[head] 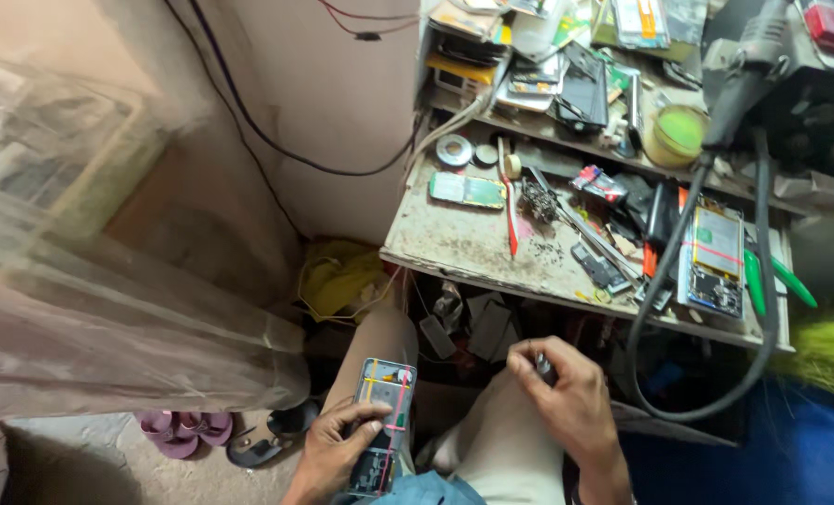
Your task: The person disassembles a mobile phone using a screwdriver and a specialized pry tool, removes internal components from the motherboard, and then secures the phone with rubber bands.
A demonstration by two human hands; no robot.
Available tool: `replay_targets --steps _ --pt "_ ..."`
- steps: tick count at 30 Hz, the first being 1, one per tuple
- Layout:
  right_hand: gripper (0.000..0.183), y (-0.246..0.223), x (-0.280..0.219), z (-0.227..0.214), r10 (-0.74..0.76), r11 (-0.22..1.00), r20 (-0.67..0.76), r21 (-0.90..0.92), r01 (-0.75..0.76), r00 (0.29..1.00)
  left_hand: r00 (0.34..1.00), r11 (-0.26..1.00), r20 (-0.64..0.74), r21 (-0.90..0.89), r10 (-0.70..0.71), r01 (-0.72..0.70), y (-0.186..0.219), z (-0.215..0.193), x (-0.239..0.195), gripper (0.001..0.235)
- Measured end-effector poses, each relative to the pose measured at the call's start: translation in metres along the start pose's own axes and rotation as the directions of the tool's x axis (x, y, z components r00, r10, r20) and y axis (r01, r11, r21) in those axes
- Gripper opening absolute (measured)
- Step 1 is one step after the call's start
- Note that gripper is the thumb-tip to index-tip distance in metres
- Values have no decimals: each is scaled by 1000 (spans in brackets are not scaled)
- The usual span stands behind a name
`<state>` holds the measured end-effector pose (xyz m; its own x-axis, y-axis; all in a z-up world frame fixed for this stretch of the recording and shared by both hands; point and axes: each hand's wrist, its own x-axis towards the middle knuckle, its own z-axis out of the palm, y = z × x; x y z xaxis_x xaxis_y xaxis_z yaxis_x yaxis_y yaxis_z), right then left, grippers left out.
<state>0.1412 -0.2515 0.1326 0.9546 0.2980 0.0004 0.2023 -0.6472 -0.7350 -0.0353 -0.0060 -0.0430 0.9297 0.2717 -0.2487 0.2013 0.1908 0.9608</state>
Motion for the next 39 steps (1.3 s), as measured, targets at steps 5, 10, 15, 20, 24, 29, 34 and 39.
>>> replay_targets --steps 5,10,15,20,24,29,34,39 --pt "21 -27 61 -5 -124 984 -116 116 138 985 997 989 4 123 81 -81 9 -1 4 22" --pt "20 -52 104 3 -2 970 -57 243 16 998 999 998 -34 59 -5 7 20 -2 -9 22" --pt "14 -51 81 -4 -112 963 -91 237 130 990 987 988 -83 -69 -141 135 14 -6 -6 22" --pt "6 -47 0 -39 -69 650 -104 750 124 992 988 982 -14 -110 -156 154 -27 -11 17 21" --pt "32 -24 -40 -69 -544 76 -119 979 190 831 973 956 -11 -187 -232 226 -49 -4 31 23" --pt "34 35 -47 -50 -674 -185 -175 981 66 718 950 935 0 -174 -313 308 -61 -2 30 25" --pt "12 -9 -48 -46 -293 435 -198 844 314 935 954 944 13 -141 -300 299 -67 -6 38 25" --pt "18 -49 73 -48 -347 935 -331 -55 349 878 956 941 60 -172 -286 292 -69 -3 38 25"
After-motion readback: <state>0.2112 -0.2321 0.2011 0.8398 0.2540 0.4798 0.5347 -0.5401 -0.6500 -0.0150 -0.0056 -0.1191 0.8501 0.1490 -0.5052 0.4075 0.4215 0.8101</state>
